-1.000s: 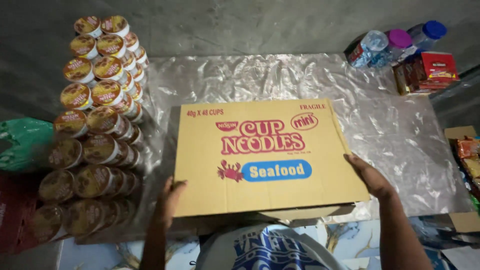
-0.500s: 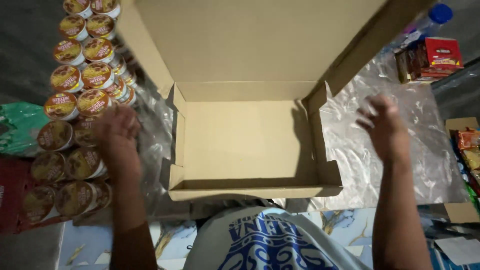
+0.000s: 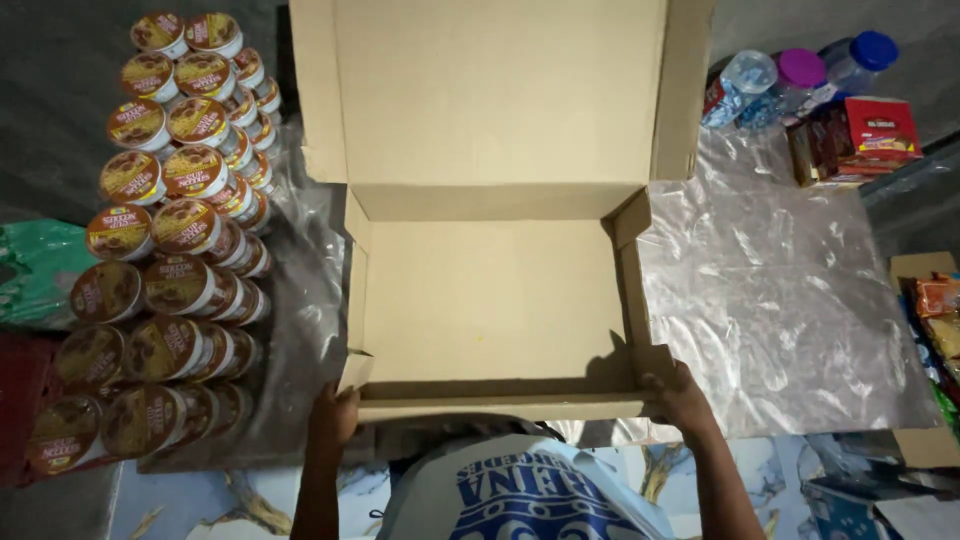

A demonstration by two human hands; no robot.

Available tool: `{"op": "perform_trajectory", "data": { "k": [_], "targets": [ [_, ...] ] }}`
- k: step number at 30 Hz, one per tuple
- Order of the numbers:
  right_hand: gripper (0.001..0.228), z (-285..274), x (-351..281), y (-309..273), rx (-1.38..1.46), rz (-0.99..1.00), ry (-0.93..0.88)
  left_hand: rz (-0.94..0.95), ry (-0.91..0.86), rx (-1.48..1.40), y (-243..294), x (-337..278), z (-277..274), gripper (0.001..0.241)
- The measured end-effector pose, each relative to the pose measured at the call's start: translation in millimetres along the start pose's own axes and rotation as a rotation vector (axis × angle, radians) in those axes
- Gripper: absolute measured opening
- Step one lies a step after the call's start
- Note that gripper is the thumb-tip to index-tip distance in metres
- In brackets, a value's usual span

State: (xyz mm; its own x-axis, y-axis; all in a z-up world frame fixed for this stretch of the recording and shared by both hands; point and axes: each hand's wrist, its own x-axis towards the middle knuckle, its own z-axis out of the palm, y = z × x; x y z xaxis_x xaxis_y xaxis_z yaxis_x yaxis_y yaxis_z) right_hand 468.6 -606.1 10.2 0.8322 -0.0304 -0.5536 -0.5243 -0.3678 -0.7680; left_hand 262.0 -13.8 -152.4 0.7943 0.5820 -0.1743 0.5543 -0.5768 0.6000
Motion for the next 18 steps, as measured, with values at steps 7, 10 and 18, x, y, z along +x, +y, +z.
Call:
{"op": "perform_trajectory", "data": {
  "k": [7, 10, 18],
  "targets": [
    [0.052, -7.5, 5.7, 5.8, 0.02, -0.102, 0.109, -0.039, -0.016, -0.181, 28.9, -15.1, -18.5, 0.044],
    [0.053, -13.6, 17.8, 21.0, 0.119, -0.101, 0.151, -0.079, -0.001, -0.298, 80.0, -37.4, -45.6, 0.045],
    [0.049, -11.6, 29.2, 39.4, 0.181, -0.196, 0.121, 0.037, 0.139, -0.188, 36.7, -40.4, -13.0, 0.046]
  ]
}}
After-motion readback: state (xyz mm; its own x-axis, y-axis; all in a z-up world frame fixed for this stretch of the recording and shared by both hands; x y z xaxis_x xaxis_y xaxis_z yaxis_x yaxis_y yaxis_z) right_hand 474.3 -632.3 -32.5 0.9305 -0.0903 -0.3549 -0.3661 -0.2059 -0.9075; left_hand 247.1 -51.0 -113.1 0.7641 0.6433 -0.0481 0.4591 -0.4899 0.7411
